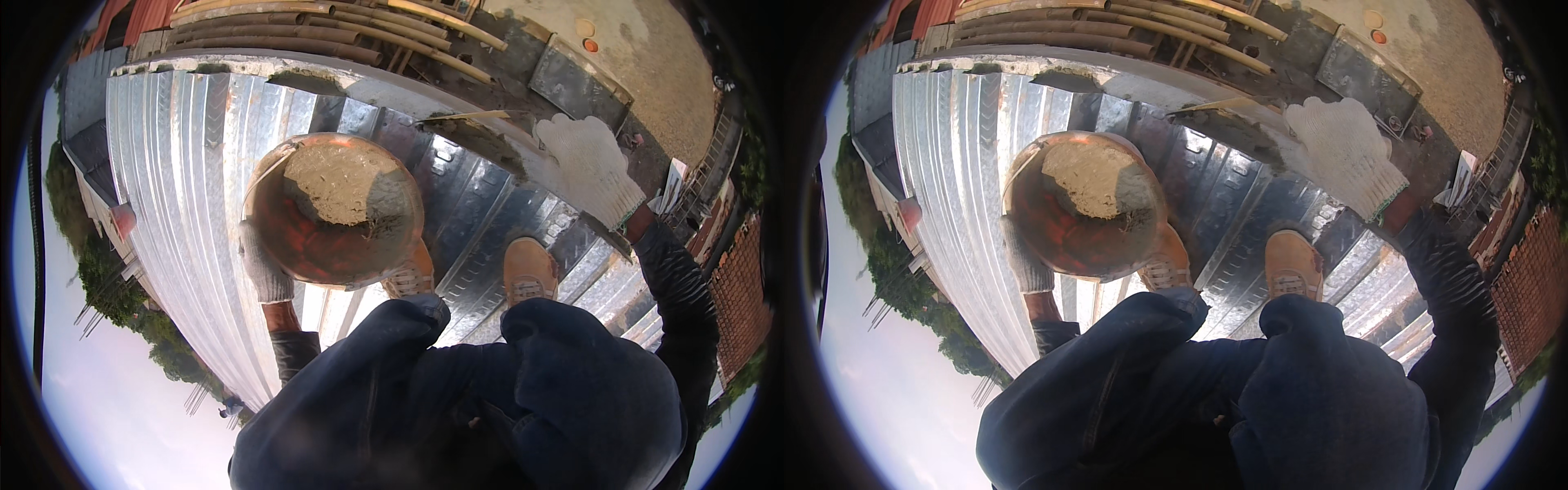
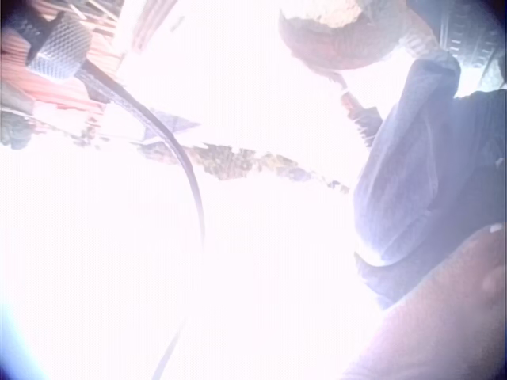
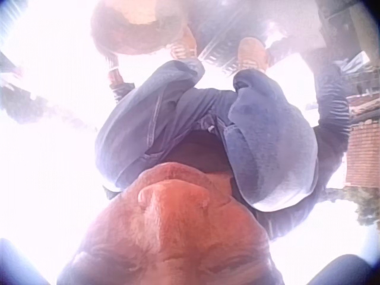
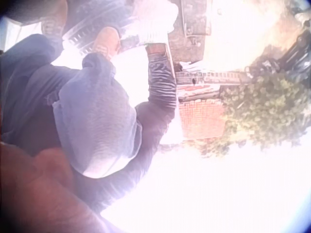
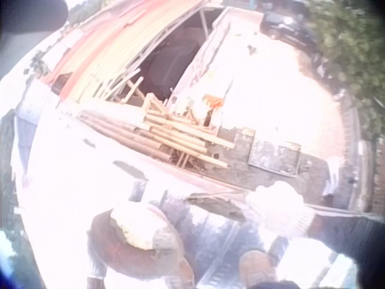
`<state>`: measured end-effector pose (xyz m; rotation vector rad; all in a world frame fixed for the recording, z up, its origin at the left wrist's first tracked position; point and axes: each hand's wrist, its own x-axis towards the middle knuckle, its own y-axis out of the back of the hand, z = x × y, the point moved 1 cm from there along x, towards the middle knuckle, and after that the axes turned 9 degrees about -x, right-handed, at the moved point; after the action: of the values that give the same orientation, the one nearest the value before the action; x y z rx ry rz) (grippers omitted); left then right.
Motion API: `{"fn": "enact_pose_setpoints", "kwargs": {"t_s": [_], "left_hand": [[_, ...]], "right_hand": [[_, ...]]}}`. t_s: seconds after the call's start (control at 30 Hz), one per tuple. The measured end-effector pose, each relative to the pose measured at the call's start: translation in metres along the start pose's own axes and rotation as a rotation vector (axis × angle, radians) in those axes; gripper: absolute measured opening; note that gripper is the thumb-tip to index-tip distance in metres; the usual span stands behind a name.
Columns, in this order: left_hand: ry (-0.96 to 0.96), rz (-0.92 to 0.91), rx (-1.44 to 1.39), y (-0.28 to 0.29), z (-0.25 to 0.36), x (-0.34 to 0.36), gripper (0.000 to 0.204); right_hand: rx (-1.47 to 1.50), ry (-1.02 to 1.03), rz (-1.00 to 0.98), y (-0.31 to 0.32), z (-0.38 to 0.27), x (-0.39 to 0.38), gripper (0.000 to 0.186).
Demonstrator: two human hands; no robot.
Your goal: The person scoops cement from a bucket with a trowel and applies it to a corrugated metal roof surface, smoothing it along the seams. The person repeatedly scoops and spreads the cement across the roof area.
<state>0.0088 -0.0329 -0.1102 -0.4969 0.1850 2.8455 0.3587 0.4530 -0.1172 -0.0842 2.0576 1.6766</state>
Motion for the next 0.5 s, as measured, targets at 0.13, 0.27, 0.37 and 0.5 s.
{"fn": "enact_pose_setpoints", "kwargs": {"t_s": [0.13,0.27,0.37,0.5], "left_hand": [[0.063,-0.005,-0.013,-0.014,0.0,0.0,0.059],[0.022,-0.024,0.022,-0.011,-0.006,0.008,0.062],[-0.005,-0.034,0.065,0.003,-0.006,0.008,0.063],[0.051,-0.036,-0.047,-0.021,-0.003,0.004,0.064]], "right_hand": [[0.085,-0.073,-0.066,-0.013,-0.038,-0.046,0.04],[0.091,-0.074,0.162,-0.106,-0.067,-0.1,0.058],[0.298,-0.138,-0.141,-0.046,-0.071,-0.096,0.06],[0.175,-0.123,0.175,-0.029,-0.054,-0.117,0.034]]}}
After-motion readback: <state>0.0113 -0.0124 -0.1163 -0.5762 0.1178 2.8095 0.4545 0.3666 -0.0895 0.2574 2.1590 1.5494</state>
